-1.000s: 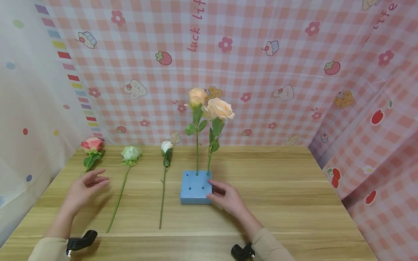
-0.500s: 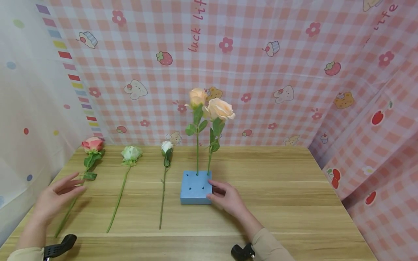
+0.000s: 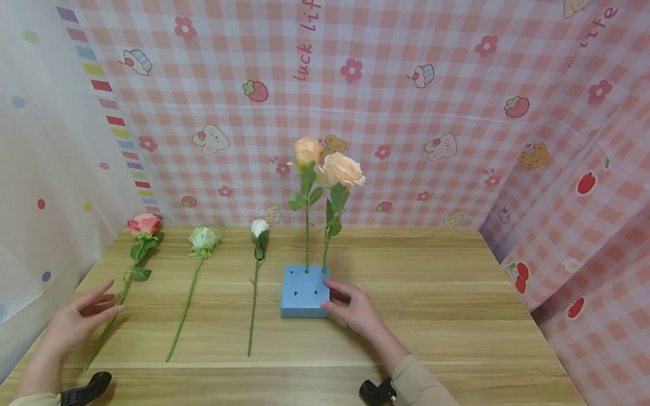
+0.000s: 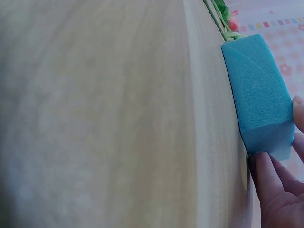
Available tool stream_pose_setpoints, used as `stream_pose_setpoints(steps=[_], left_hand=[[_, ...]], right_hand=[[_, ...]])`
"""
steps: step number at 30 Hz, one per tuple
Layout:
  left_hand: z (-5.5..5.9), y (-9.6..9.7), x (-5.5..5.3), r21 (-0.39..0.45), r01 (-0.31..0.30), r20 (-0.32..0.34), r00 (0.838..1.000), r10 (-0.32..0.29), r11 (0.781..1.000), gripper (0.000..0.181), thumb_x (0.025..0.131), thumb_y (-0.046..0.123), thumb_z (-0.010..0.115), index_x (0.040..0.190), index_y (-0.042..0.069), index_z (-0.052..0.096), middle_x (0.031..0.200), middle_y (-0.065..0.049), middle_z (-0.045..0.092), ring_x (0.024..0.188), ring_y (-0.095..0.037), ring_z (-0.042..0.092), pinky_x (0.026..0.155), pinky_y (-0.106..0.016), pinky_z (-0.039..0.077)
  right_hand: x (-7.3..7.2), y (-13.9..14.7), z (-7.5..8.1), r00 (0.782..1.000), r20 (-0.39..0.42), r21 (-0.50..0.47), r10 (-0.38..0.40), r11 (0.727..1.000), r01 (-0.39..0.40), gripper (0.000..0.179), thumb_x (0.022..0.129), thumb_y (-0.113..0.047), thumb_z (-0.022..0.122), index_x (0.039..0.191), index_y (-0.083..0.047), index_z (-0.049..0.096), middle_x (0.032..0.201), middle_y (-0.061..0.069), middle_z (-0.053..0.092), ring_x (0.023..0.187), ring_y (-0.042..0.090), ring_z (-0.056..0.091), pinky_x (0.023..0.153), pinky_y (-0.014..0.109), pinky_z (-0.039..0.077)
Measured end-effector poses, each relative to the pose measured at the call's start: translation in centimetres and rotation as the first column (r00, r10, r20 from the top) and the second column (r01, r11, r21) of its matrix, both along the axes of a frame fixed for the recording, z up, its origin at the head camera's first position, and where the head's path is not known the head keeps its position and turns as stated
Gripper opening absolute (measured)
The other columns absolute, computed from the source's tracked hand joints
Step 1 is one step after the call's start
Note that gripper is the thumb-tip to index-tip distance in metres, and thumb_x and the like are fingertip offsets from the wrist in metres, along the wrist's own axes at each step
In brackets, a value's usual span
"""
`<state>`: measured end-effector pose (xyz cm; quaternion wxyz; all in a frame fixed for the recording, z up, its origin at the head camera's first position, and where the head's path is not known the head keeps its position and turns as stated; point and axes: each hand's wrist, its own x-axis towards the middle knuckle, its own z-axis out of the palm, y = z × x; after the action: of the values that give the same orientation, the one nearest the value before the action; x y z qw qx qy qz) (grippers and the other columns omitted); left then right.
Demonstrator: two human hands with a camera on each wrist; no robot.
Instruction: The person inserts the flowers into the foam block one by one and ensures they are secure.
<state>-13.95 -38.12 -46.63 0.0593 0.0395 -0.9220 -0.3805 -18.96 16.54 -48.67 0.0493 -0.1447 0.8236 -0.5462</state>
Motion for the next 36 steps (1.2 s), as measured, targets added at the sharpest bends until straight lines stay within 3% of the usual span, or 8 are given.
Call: stream_pose_setpoints(steps=[6, 10, 14, 18, 25, 31, 36], left_hand=[[-0.2, -0.3, 0.2, -0.092, 0.012, 0.007, 1.000, -0.012, 0.996, 0.076, 0.089, 0.028, 0.077, 0.145, -0.007, 0.040, 0.119, -0.032, 0.061, 0.079, 0.015, 0.046, 0.063, -0.013, 0.046], [-0.3, -0.5, 0.4, -0.104, 0.015, 0.012, 1.000, -0.013, 0.994, 0.076, 0.087, 0.028, 0.079, 0.143, -0.009, 0.043, 0.115, -0.029, 0.064, 0.077, 0.013, 0.047, 0.062, -0.016, 0.047], [-0.4, -0.5, 0.5, -0.098, 0.018, -0.001, 1.000, -0.018, 0.995, 0.074, 0.085, 0.024, 0.081, 0.140, -0.010, 0.046, 0.110, -0.026, 0.066, 0.076, 0.011, 0.049, 0.062, -0.015, 0.047], [-0.4, -0.6, 0.5, -0.106, 0.022, 0.014, 1.000, -0.021, 0.994, 0.072, 0.084, 0.022, 0.082, 0.139, -0.010, 0.048, 0.105, -0.022, 0.067, 0.075, 0.008, 0.049, 0.062, -0.016, 0.046], [-0.8, -0.9, 0.5, -0.138, 0.029, 0.015, 1.000, -0.027, 0.990, 0.068, 0.081, 0.020, 0.084, 0.134, -0.009, 0.053, 0.096, -0.013, 0.068, 0.074, 0.006, 0.051, 0.063, -0.015, 0.044], [-1.1, -0.9, 0.4, -0.111, 0.023, 0.023, 1.000, -0.021, 0.994, 0.064, 0.082, 0.015, 0.083, 0.133, -0.009, 0.054, 0.093, -0.011, 0.069, 0.071, 0.005, 0.053, 0.061, -0.017, 0.048], [-1.0, -0.8, 0.5, -0.097, 0.014, 0.034, 0.999, -0.011, 0.995, 0.061, 0.083, 0.015, 0.082, 0.132, -0.010, 0.055, 0.093, -0.012, 0.070, 0.071, 0.005, 0.054, 0.061, -0.017, 0.048]], right_hand=[[0.1, 0.0, 0.1, 1.000, 0.006, -0.025, 0.010, 1.000, -0.010, 0.050, 0.091, -0.014, 0.074, 0.136, 0.001, 0.057, 0.132, 0.023, 0.058, 0.118, 0.038, 0.058, 0.097, 0.041, 0.050], [0.4, -0.3, 0.6, 1.000, 0.003, -0.021, 0.004, 1.000, -0.004, 0.049, 0.091, -0.009, 0.072, 0.136, 0.003, 0.056, 0.132, 0.025, 0.058, 0.117, 0.039, 0.058, 0.097, 0.042, 0.051], [1.4, -0.8, 2.5, 1.000, 0.003, -0.007, -0.003, 1.000, 0.003, 0.046, 0.091, -0.004, 0.071, 0.134, 0.007, 0.056, 0.130, 0.028, 0.058, 0.116, 0.043, 0.058, 0.096, 0.046, 0.051], [1.4, -0.8, 2.7, 1.000, -0.002, -0.005, -0.001, 1.000, 0.001, 0.046, 0.091, -0.005, 0.071, 0.133, 0.007, 0.056, 0.130, 0.027, 0.058, 0.115, 0.042, 0.058, 0.095, 0.045, 0.051], [0.3, -0.2, 0.4, 1.000, -0.009, -0.001, 0.000, 1.000, 0.000, 0.048, 0.092, -0.009, 0.072, 0.136, 0.004, 0.056, 0.133, 0.024, 0.057, 0.117, 0.038, 0.059, 0.096, 0.043, 0.051], [-0.1, -0.2, 0.0, 1.000, -0.029, 0.005, 0.000, 1.000, 0.001, 0.046, 0.092, -0.004, 0.070, 0.134, 0.008, 0.055, 0.131, 0.028, 0.057, 0.115, 0.043, 0.058, 0.096, 0.046, 0.051], [0.0, -0.2, 0.0, 1.000, -0.013, -0.005, -0.001, 1.000, 0.001, 0.049, 0.091, -0.010, 0.072, 0.135, 0.003, 0.057, 0.131, 0.024, 0.059, 0.116, 0.038, 0.059, 0.097, 0.042, 0.051]])
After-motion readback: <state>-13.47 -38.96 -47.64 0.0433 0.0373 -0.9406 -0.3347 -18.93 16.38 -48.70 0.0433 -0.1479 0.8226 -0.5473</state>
